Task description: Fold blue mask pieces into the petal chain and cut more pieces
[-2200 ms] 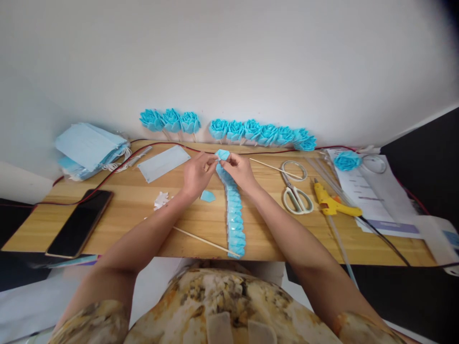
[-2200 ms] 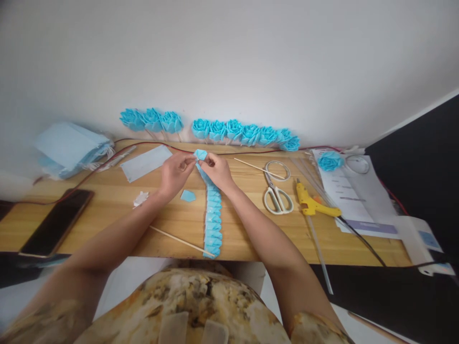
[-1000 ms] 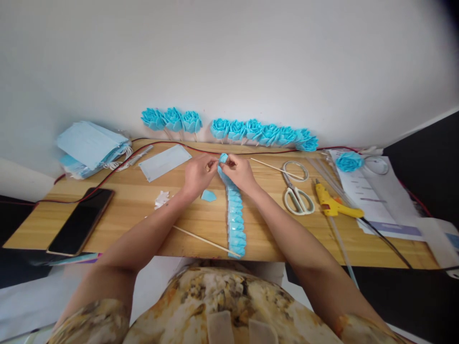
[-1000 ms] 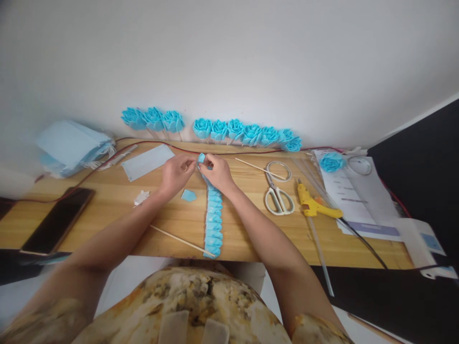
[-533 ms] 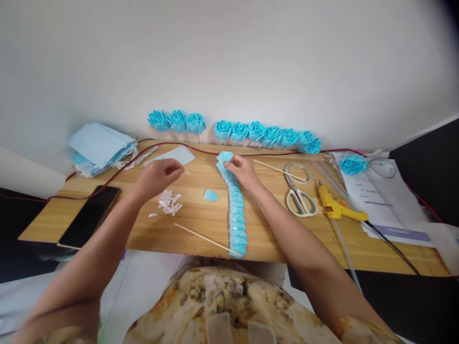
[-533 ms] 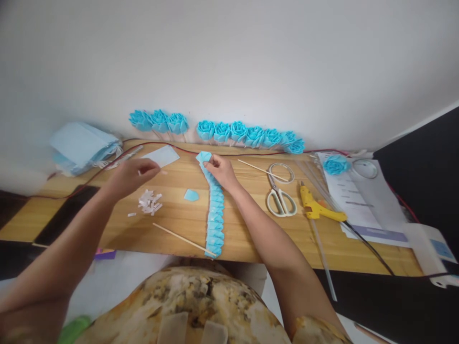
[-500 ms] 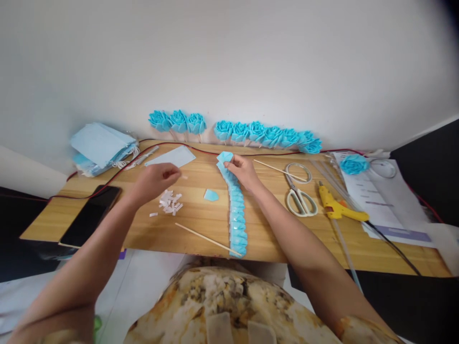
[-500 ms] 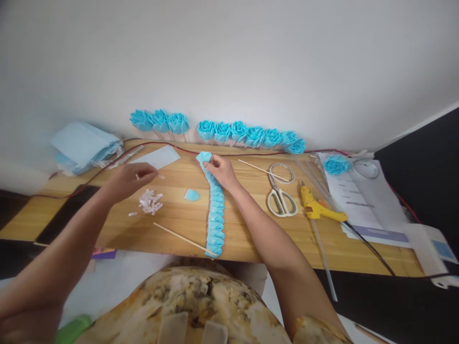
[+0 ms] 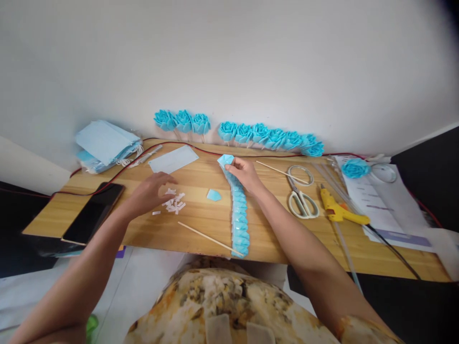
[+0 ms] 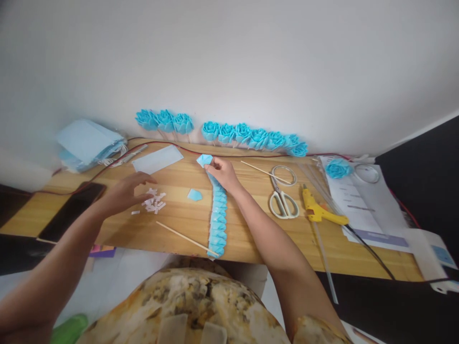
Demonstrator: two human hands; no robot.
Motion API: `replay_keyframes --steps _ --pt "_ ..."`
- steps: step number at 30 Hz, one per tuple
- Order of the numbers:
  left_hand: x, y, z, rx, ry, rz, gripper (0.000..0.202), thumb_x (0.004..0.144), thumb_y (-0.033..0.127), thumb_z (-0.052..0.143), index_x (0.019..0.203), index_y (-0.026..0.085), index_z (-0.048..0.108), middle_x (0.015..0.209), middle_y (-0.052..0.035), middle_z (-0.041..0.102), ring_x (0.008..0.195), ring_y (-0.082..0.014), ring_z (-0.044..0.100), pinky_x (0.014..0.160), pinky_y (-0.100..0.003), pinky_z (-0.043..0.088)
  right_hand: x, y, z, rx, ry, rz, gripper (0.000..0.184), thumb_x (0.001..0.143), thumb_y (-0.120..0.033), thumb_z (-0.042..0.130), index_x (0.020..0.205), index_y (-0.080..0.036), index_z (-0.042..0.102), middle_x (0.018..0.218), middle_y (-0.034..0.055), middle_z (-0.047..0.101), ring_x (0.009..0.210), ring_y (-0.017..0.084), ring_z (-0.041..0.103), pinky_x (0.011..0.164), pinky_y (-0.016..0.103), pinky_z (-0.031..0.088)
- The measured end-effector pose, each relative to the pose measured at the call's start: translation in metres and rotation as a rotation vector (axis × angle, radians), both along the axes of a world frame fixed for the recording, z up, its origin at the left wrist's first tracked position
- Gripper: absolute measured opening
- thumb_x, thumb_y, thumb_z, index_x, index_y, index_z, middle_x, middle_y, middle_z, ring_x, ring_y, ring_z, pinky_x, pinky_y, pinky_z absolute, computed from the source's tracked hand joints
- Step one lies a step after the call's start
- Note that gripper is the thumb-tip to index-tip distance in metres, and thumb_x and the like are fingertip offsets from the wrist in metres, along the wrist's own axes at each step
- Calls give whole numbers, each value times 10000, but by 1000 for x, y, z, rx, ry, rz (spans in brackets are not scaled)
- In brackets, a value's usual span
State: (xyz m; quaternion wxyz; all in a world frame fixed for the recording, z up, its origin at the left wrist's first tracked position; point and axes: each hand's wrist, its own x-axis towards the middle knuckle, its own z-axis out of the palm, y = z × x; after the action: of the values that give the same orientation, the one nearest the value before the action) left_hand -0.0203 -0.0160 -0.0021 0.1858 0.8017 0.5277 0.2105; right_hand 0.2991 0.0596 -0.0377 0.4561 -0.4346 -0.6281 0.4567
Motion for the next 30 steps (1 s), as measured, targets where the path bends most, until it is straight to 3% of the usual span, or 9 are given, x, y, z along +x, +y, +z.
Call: replay_keyframes --steps 2,4,9,11,16,19,22,25,30 --pt "3 2 3 58 -46 6 324 821 389 581 1052 183 677 1130 -103 684 1050 -261 636 971 -409 469 0 0 -1 1 8 9 282 759 -421 687 667 -197 545 633 -43 475 618 115 416 604 265 316" --pt "8 5 7 107 -110 47 273 826 310 509 988 178 685 1080 -94 702 1057 -252 643 993 -400 462 0 1 -2 3 24 18 270 762 -415 688 681 -192 559 645 -44 486 627 114 427 616 265 324" --pt "21 12 12 37 -216 148 212 765 293 470 712 197 652 784 -42 717 803 -211 661 788 -321 495 0 3 -4 -10 20 -4 265 747 -435 702 709 -194 598 658 -35 547 656 131 473 643 274 365" --pt "21 12 13 -34 -207 174 247 772 345 495 762 196 691 761 -39 726 757 -209 656 717 -306 481 1 3 -4 -12 16 -8 258 743 -442 704 735 -197 624 682 -23 584 693 149 510 662 282 392" --pt "17 7 14 -181 -238 199 497 809 453 549 1190 171 697 686 -19 720 642 -185 627 658 -288 471 -1 3 -3 -13 9 -11 270 737 -463 710 780 -202 655 729 -3 631 769 182 558 692 296 431" --pt "20 9 13 -97 -266 224 448 795 437 601 1140 182 728 744 -27 731 663 -169 619 703 -287 483 -3 1 -1 -12 16 -9 263 736 -451 712 745 -200 638 704 -10 608 732 165 535 682 290 417" --pt "38 15 13 -30 -358 202 366 787 446 642 1007 183 770 906 -65 751 795 -182 636 764 -293 488 -5 -3 2 -25 42 6 257 743 -436 709 717 -196 621 676 -25 571 675 138 492 658 278 387" --pt "69 23 12 -119 -508 162 402 788 486 660 1008 171 781 981 -86 747 857 -195 638 774 -299 484 -6 -6 6 -50 78 24 258 747 -437 713 732 -194 626 682 -31 564 660 128 474 648 271 370" --pt "119 39 6 -331 -789 153 475 749 525 692 1046 163 773 806 -47 703 709 -150 571 694 -288 467 -7 -8 11 -65 122 32 270 723 -441 734 750 -190 638 718 -23 595 708 139 509 688 276 390"
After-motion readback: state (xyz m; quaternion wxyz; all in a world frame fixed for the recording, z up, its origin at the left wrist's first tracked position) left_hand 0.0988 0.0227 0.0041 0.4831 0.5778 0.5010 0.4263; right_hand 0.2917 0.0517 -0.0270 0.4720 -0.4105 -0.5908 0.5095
